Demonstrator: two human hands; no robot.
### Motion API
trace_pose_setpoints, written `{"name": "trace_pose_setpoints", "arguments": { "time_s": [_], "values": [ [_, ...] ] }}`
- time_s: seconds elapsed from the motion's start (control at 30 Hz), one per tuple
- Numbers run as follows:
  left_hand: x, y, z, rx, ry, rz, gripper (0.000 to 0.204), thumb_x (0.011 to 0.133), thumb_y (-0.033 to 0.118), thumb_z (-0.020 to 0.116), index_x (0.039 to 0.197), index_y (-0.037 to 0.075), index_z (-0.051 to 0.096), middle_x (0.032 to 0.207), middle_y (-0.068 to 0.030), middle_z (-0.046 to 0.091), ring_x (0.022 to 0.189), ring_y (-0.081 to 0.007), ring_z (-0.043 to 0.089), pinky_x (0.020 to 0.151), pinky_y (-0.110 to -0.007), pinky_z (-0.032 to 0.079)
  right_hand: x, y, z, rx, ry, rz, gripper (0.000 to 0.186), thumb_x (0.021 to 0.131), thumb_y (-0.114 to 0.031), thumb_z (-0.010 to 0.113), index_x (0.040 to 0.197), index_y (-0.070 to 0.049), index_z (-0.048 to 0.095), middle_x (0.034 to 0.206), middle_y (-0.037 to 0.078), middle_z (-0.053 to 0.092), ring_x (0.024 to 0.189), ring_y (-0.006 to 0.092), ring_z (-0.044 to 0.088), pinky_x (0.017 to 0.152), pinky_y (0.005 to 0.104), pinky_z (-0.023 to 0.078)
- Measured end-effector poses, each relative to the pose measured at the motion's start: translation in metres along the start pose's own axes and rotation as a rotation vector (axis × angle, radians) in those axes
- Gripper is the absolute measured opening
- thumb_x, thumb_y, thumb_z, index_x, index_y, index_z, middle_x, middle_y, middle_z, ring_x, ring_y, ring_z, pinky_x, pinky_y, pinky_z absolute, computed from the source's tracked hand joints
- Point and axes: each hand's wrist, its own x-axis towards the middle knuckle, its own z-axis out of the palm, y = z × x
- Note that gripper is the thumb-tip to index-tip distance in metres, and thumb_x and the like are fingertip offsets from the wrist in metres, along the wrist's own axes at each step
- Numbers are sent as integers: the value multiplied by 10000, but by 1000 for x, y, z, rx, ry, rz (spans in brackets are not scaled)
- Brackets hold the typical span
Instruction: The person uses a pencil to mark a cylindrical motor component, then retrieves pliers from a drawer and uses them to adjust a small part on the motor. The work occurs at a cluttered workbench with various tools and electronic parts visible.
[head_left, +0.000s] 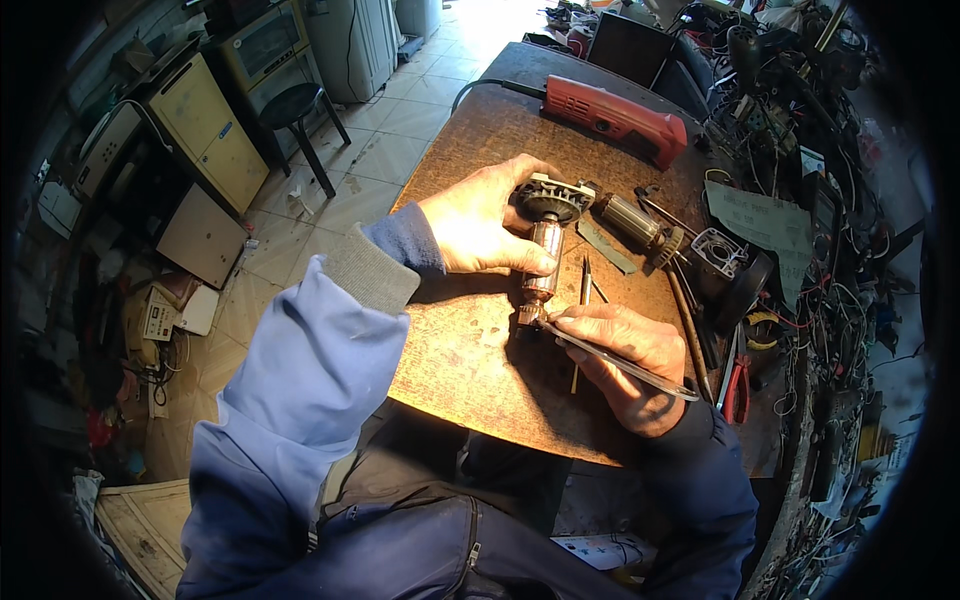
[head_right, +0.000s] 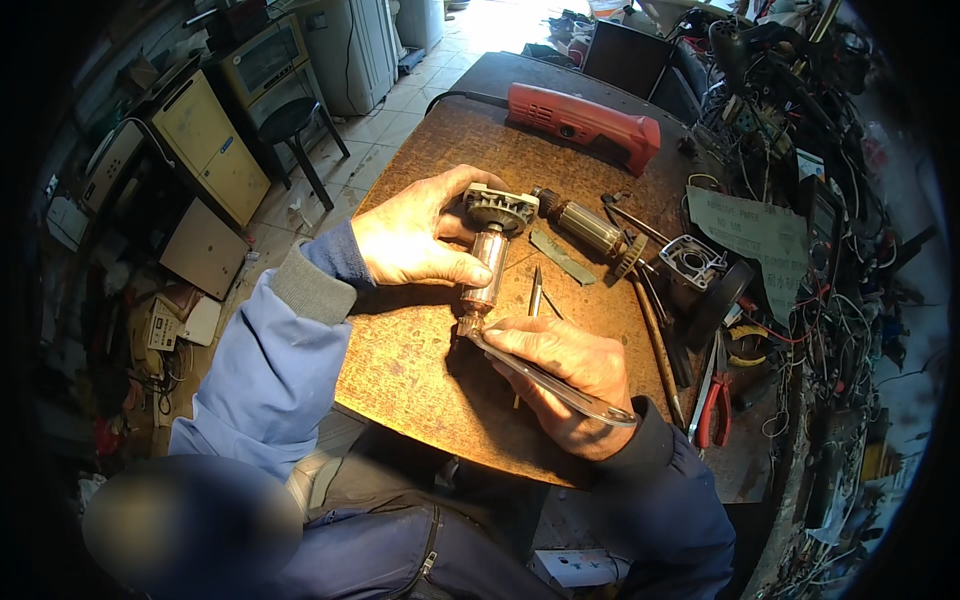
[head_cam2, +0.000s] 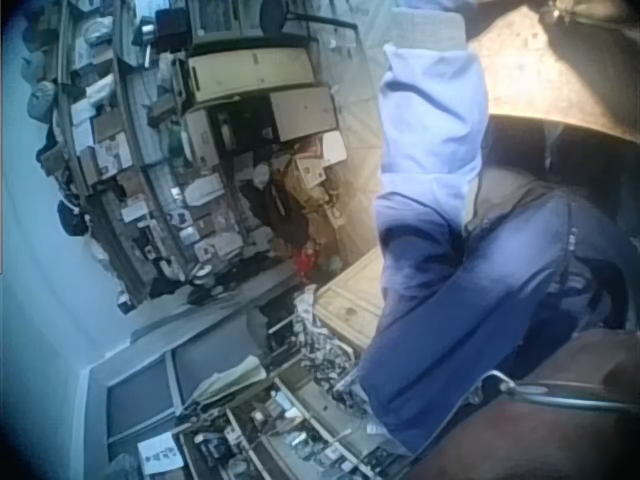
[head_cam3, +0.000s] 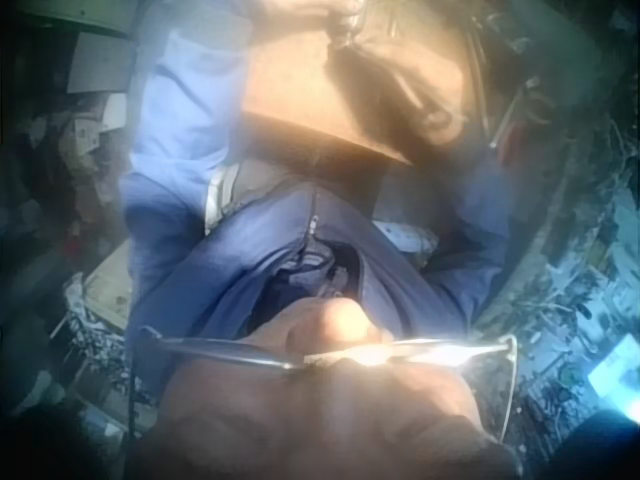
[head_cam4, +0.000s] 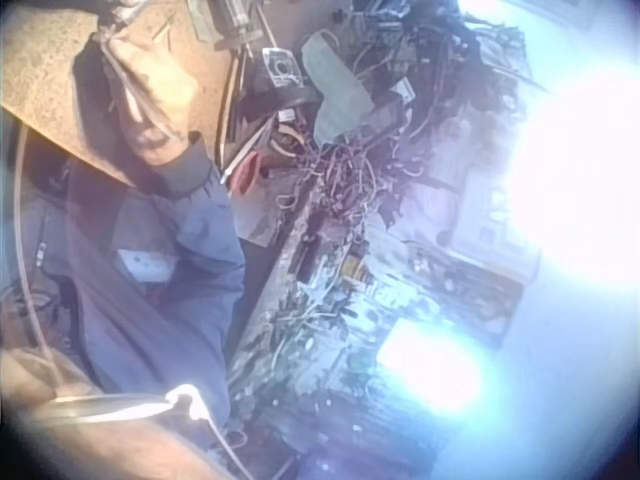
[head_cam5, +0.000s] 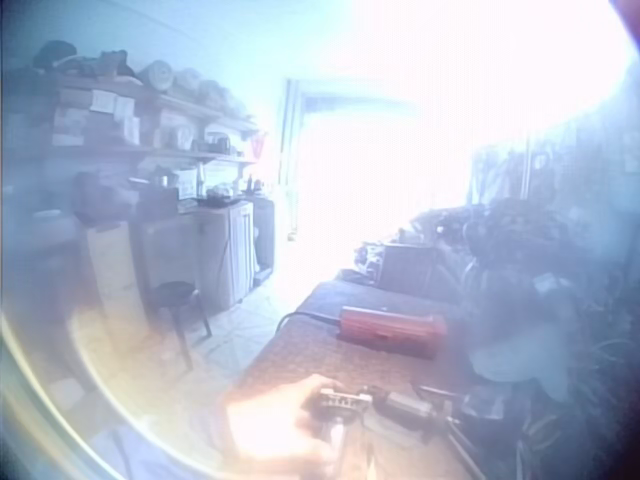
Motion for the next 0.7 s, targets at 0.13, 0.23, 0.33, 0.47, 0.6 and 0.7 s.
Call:
{"name": "trace_pose_setpoints", "arguments": {
  "time_s": [0.13,0.23,0.33,0.47,0.6,0.7],
  "values": [
    [1,1,1,-30,-9,-6,886,749,44,866,1467,0,349,1331,-156,523,1240,-274,566,1064,-405,488,0,0,-1,-16,-7,-27,254,913,31,699,1157,-25,735,1048,151,741,723,142,702,595,243,555],
    [0,-1,0,-11,-10,12,889,747,43,868,1468,0,349,1330,-153,525,1238,-274,565,1064,-405,489,1,-2,-2,-18,-26,-24,246,915,28,697,1152,-22,737,1044,156,741,731,142,704,605,243,560],
    [-1,2,0,10,-4,-16,887,746,37,864,1468,1,350,1326,-151,527,1236,-275,566,1065,-408,487,2,-2,-3,-8,-48,-57,240,914,32,696,1145,-14,738,1040,165,739,750,153,710,630,246,566],
    [1,-1,0,9,-14,15,890,745,35,860,1472,2,347,1329,-153,527,1244,-280,563,1068,-415,482,-2,-4,-1,69,-33,-21,225,916,27,696,1137,11,736,1035,173,739,807,196,723,698,270,576],
    [-2,2,0,-30,-15,-18,894,747,34,856,1478,2,342,1334,-157,526,1254,-291,558,1069,-423,480,1,-5,-7,92,1,32,215,921,10,704,1133,33,731,1030,174,739,882,229,729,773,298,573],
    [-1,2,0,-39,-29,-9,890,752,29,851,1479,2,338,1332,-160,525,1253,-297,561,1064,-426,484,0,-4,-5,109,29,75,218,921,1,711,1137,31,730,1034,182,736,928,238,727,807,307,563]
  ]
}}
